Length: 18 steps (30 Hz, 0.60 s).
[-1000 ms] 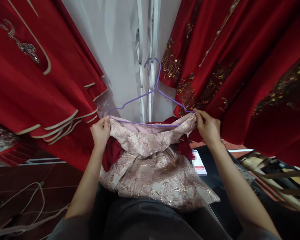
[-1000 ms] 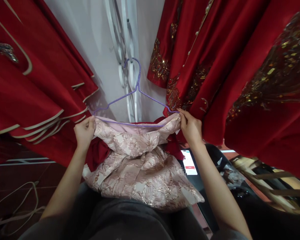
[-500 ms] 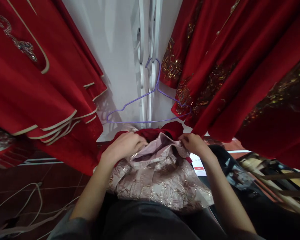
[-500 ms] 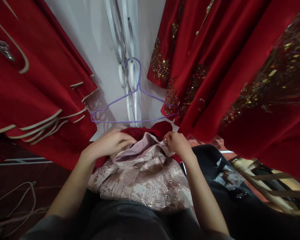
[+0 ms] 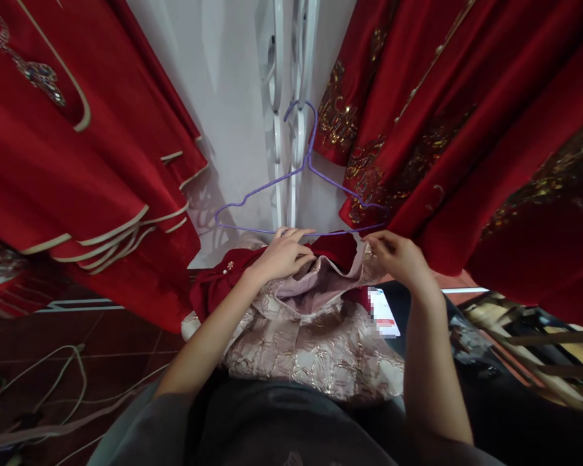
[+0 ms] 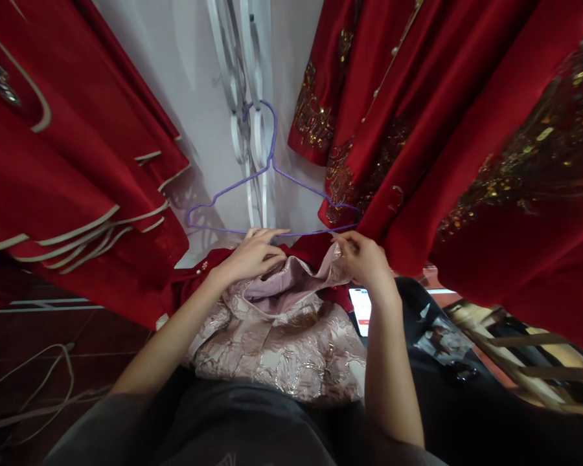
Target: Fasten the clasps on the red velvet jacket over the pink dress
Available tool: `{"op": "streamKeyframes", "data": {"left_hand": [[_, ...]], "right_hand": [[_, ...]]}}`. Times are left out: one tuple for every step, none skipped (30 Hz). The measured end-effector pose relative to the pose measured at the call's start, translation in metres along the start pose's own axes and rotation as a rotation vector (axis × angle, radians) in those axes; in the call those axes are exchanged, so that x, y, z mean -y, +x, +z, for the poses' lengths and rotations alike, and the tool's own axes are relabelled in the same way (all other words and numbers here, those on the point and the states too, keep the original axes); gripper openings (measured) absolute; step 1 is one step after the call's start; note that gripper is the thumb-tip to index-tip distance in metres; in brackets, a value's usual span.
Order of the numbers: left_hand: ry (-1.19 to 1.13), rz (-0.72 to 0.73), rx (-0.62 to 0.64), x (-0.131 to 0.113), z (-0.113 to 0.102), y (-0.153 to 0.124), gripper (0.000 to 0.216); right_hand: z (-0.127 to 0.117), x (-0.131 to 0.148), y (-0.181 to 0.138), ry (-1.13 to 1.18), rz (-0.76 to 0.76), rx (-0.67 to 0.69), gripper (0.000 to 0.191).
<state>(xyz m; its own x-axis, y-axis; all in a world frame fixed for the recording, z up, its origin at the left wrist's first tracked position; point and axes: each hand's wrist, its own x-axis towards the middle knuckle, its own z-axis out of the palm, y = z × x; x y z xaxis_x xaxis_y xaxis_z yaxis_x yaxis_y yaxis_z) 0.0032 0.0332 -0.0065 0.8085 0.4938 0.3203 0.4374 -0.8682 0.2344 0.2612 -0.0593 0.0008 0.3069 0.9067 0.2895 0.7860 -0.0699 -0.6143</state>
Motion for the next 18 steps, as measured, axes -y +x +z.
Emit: {"op": "streamKeyframes", "data": {"left_hand": [[-0.017, -0.005, -0.012, 0.0, -0.001, -0.003, 0.028], [-0.034, -0.006, -0.018, 0.0, -0.003, -0.006, 0.027], [-0.05, -0.003, -0.017, 0.0, -0.004, -0.009, 0.027], [-0.065, 0.003, -0.011, 0.0, -0.007, -0.011, 0.026], [-0.078, 0.008, -0.004, 0.0, -0.009, -0.013, 0.026], [-0.088, 0.011, 0.004, 0.0, -0.01, -0.015, 0.025], [-0.096, 0.011, 0.009, 0.0, -0.012, -0.016, 0.025], [-0.101, 0.009, 0.011, -0.001, -0.013, -0.017, 0.024], [-0.106, 0.007, 0.012, -0.001, -0.014, -0.018, 0.025], [-0.111, 0.006, 0.014, -0.002, -0.016, -0.019, 0.025], [-0.118, 0.005, 0.016, -0.003, -0.017, -0.019, 0.026], [-0.124, 0.004, 0.02, -0.004, -0.018, -0.02, 0.026], [-0.128, 0.001, 0.025, -0.005, -0.02, -0.021, 0.027], [-0.131, -0.002, 0.031, -0.006, -0.021, -0.021, 0.027], [-0.131, -0.005, 0.038, -0.007, -0.022, -0.022, 0.026], [-0.131, -0.009, 0.044, -0.008, -0.023, -0.022, 0.026], [-0.13, -0.012, 0.048, -0.009, -0.024, -0.023, 0.026], [-0.129, -0.015, 0.05, -0.009, -0.024, -0.023, 0.025]], "right_hand": [[-0.002, -0.009, 0.002, 0.0, 0.032, -0.006, 0.026], [-0.003, -0.018, 0.004, -0.005, 0.068, -0.016, 0.026], [-0.004, -0.027, 0.006, -0.005, 0.102, -0.028, 0.026], [-0.005, -0.035, 0.008, 0.002, 0.13, -0.054, 0.027], [-0.006, -0.041, 0.009, 0.022, 0.149, -0.085, 0.027], [-0.006, -0.046, 0.01, 0.052, 0.156, -0.118, 0.028], [-0.006, -0.05, 0.011, 0.08, 0.158, -0.15, 0.028], [-0.005, -0.052, 0.012, 0.102, 0.158, -0.173, 0.028], [-0.005, -0.053, 0.012, 0.11, 0.163, -0.185, 0.027], [-0.005, -0.054, 0.012, 0.109, 0.179, -0.193, 0.026], [-0.005, -0.054, 0.013, 0.108, 0.202, -0.202, 0.024], [-0.005, -0.054, 0.013, 0.12, 0.223, -0.209, 0.023], [-0.005, -0.054, 0.013, 0.149, 0.232, -0.216, 0.023], [-0.005, -0.053, 0.013, 0.193, 0.227, -0.223, 0.025], [-0.005, -0.053, 0.014, 0.242, 0.21, -0.231, 0.026], [-0.005, -0.052, 0.014, 0.288, 0.185, -0.237, 0.029], [-0.005, -0.051, 0.014, 0.325, 0.157, -0.243, 0.031], [-0.005, -0.049, 0.014, 0.352, 0.128, -0.255, 0.032]]}}
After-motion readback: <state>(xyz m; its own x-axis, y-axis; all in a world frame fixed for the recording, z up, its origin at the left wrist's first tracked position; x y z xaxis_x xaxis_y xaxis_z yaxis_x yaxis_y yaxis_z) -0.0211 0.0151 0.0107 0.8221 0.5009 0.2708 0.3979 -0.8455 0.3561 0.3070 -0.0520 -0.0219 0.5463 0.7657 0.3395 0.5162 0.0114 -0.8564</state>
